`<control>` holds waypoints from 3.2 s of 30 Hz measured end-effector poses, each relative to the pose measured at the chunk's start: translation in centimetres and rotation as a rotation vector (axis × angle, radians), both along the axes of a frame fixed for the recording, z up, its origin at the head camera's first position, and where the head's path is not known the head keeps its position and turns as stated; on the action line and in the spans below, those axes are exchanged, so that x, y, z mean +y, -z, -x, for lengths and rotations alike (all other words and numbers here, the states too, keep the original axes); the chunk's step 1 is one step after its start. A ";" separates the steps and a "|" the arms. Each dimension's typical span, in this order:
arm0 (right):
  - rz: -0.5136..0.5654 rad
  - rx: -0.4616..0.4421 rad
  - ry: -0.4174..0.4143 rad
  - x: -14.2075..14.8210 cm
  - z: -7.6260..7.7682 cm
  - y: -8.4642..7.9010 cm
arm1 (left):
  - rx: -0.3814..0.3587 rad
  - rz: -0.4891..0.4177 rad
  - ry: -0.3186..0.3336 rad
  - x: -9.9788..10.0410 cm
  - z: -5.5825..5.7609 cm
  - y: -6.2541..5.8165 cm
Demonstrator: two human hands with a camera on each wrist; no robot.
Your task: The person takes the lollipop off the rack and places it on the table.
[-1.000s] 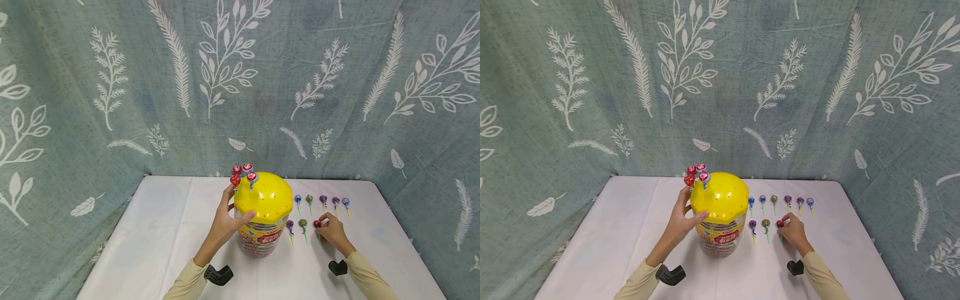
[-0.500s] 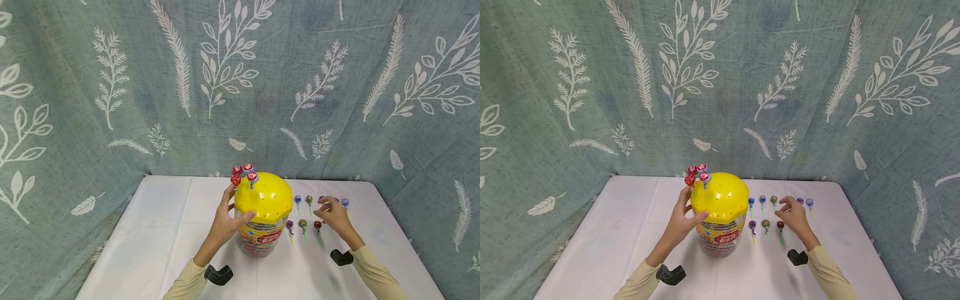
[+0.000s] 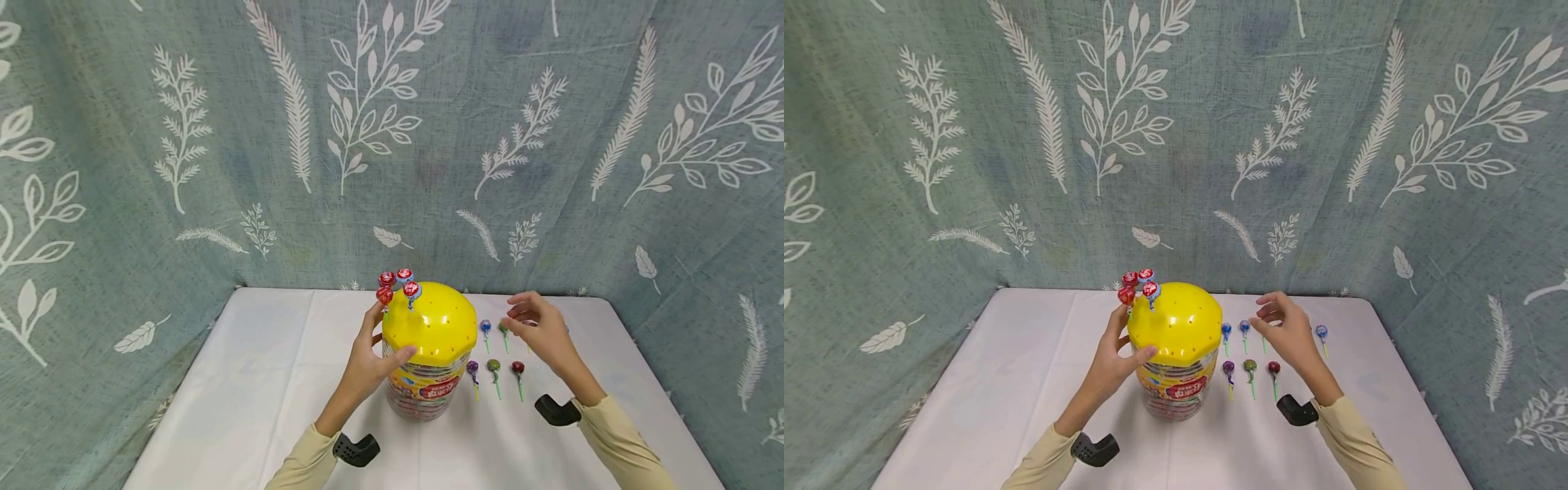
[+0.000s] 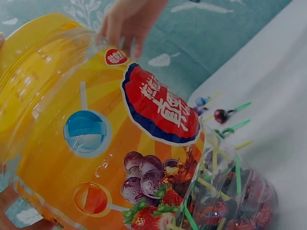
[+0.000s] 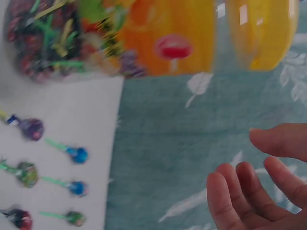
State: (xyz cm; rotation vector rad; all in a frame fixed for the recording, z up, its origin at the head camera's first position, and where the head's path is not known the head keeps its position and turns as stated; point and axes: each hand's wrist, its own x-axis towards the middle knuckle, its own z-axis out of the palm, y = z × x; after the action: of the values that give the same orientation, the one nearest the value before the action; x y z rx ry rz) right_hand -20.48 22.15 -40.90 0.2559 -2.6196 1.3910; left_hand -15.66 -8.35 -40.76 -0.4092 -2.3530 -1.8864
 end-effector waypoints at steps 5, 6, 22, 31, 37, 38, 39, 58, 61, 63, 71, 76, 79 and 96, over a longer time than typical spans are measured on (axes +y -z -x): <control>0.016 0.064 -0.033 -0.7 -0.5 -1.7 | 0.005 -0.004 0.003 0.0 -0.1 -0.1; 0.023 0.075 -0.041 -0.9 -0.5 -2.0 | 0.006 -0.005 0.004 0.0 -0.1 -0.1; 0.129 0.204 -0.162 -3.9 -1.9 -5.7 | 0.014 -0.015 0.006 -0.1 -0.1 0.1; 0.180 0.209 -0.232 -6.1 -2.5 -7.0 | 0.013 -0.022 0.001 -0.2 -0.1 0.3; 0.209 0.223 -0.283 -7.8 -2.4 -7.2 | 0.012 -0.017 0.003 -0.2 0.0 0.3; 0.210 0.221 -0.290 -8.1 -2.4 -7.2 | 0.011 -0.016 0.004 -0.2 0.0 0.3; 0.211 0.222 -0.298 -8.4 -2.4 -7.2 | 0.009 -0.015 0.005 -0.2 0.0 0.3; 0.236 0.199 -0.340 -13.5 -3.9 -10.1 | 0.011 -0.007 0.011 -0.2 0.0 0.3; 0.233 0.201 -0.345 -14.0 -3.9 -10.0 | 0.018 -0.009 0.012 -0.2 0.0 0.3; 0.236 0.213 -0.350 -14.2 -3.8 -9.8 | 0.023 -0.010 0.010 -0.2 0.0 0.3; 0.228 0.246 -0.336 -14.7 -3.6 -9.5 | 0.025 -0.013 0.013 -0.2 0.0 0.2; 0.253 0.255 -0.328 -14.7 -3.7 -9.4 | 0.020 -0.008 0.009 -0.2 0.0 0.2; 0.286 0.267 -0.330 -14.7 -3.7 -9.3 | 0.016 -0.007 0.008 -0.2 0.0 0.2; 0.369 0.356 -0.307 -12.9 -2.0 -7.5 | 0.006 0.008 0.003 -0.2 0.1 0.3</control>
State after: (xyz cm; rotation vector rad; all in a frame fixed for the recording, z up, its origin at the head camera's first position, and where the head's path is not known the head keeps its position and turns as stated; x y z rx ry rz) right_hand -18.45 9.23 -33.36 0.7960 -2.0547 1.7027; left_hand -15.72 -8.59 -41.02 -0.4180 -2.3582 -1.8753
